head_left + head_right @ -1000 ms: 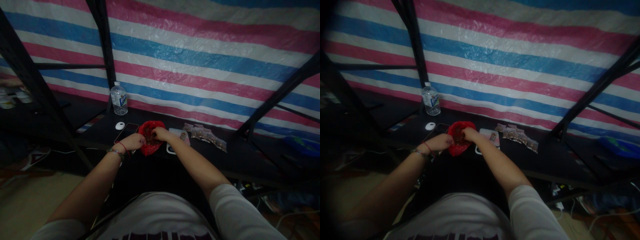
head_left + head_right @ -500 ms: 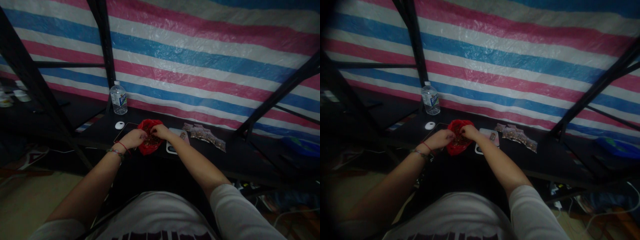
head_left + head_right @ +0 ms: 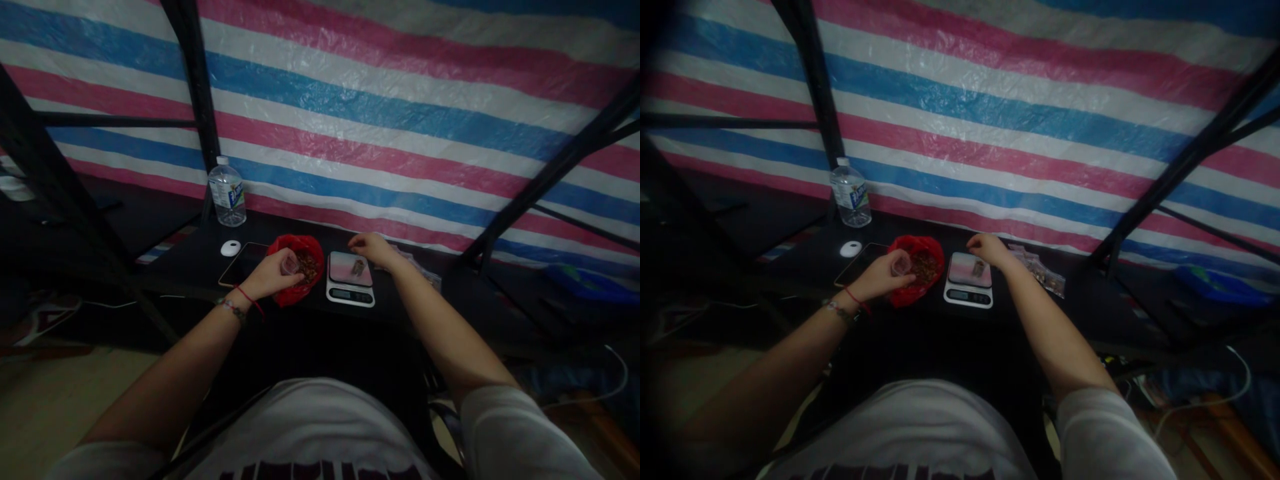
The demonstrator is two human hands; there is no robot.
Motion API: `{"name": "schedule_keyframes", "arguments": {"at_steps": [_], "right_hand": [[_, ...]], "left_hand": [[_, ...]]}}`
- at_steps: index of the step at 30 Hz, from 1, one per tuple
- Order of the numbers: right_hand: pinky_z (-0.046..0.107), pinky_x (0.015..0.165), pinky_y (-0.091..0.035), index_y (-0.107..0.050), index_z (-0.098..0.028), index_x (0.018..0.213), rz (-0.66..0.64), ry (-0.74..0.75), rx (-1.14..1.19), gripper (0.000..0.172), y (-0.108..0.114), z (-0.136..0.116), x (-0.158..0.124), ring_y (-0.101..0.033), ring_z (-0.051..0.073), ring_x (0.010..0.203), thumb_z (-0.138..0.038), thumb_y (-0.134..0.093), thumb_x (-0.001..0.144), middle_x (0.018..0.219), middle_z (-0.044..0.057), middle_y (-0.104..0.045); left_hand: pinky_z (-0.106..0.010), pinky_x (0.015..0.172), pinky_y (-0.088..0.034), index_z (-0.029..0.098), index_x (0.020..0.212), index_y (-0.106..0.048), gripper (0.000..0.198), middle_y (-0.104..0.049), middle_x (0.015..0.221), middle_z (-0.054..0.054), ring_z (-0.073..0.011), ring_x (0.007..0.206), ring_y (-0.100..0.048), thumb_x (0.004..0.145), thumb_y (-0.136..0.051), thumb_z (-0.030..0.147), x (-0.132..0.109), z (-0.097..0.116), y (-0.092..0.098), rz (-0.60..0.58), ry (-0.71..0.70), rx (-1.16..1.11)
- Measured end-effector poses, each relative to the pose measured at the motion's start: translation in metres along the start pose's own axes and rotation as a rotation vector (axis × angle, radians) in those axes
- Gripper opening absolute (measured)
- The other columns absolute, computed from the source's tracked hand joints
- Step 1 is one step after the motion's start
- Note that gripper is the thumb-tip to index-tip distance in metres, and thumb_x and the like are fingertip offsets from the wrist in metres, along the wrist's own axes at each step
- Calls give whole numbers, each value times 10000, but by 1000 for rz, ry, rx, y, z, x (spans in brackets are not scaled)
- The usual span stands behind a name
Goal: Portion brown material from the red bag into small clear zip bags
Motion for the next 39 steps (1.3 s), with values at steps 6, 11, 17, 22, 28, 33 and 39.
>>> {"name": "schedule_keyframes", "arguments": {"at_steps": [6, 11, 17, 22, 28, 33, 39], "right_hand": [[195, 704, -470, -729, -180, 913, -132, -24, -166, 184, 0, 20, -24, -655, 139, 795, -122, -609, 786, 915, 31, -730], [209, 708, -464, -726, -189, 953, -106, 39, -200, 213, -8, 22, -20, -656, 149, 808, -127, -630, 774, 944, 40, -723], [224, 749, -459, -743, -179, 887, -111, 76, -230, 170, -13, 29, -14, -649, 155, 821, -136, -636, 763, 922, 45, -719], [211, 730, -456, -743, -168, 918, -134, 100, -219, 203, -14, 28, -15, -646, 149, 818, -120, -622, 762, 928, 49, -720], [202, 671, -450, -741, -182, 905, -110, 83, -176, 194, -6, 21, -21, -649, 136, 758, -121, -620, 767, 874, 23, -726], [210, 699, -458, -753, -192, 884, -112, 54, -209, 179, -3, 19, -22, -653, 145, 768, -141, -625, 771, 872, 24, -731], [213, 702, -450, -753, -192, 867, -118, 79, -228, 188, -4, 13, -24, -646, 147, 786, -132, -599, 778, 882, 29, -727]], "left_hand": [[-289, 669, -478, 184, 873, -559, 337, -638, 796, -20, -171, 714, -601, 705, -665, 455, 0, 0, -3, -11, -10, 16], [-286, 668, -475, 180, 855, -563, 335, -634, 786, -19, -166, 708, -595, 710, -657, 466, -1, -1, -4, -19, 3, 21], [-278, 655, -469, 180, 848, -568, 323, -635, 768, -13, -161, 693, -595, 714, -649, 461, -1, -4, -5, -28, 5, 21], [-277, 655, -468, 178, 828, -575, 322, -642, 772, -18, -166, 699, -599, 710, -652, 467, -1, -4, -4, -23, 12, 41], [-267, 640, -462, 175, 835, -569, 321, -626, 761, -16, -156, 684, -586, 724, -643, 466, -2, -3, -5, -37, 5, 37], [-270, 633, -463, 176, 841, -572, 324, -630, 756, -17, -159, 680, -588, 724, -643, 469, -2, -4, -7, -46, 9, 27], [-269, 647, -470, 180, 836, -577, 311, -649, 780, -22, -165, 710, -603, 724, -640, 464, -1, -5, -8, -58, 24, 35]]}}
Point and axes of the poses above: each hand's wrist, its own x-axis towards the middle knuckle, its own y-axis out of the back of the hand, z = x × y, the point moved 8 cm from there along x, towards the middle knuckle
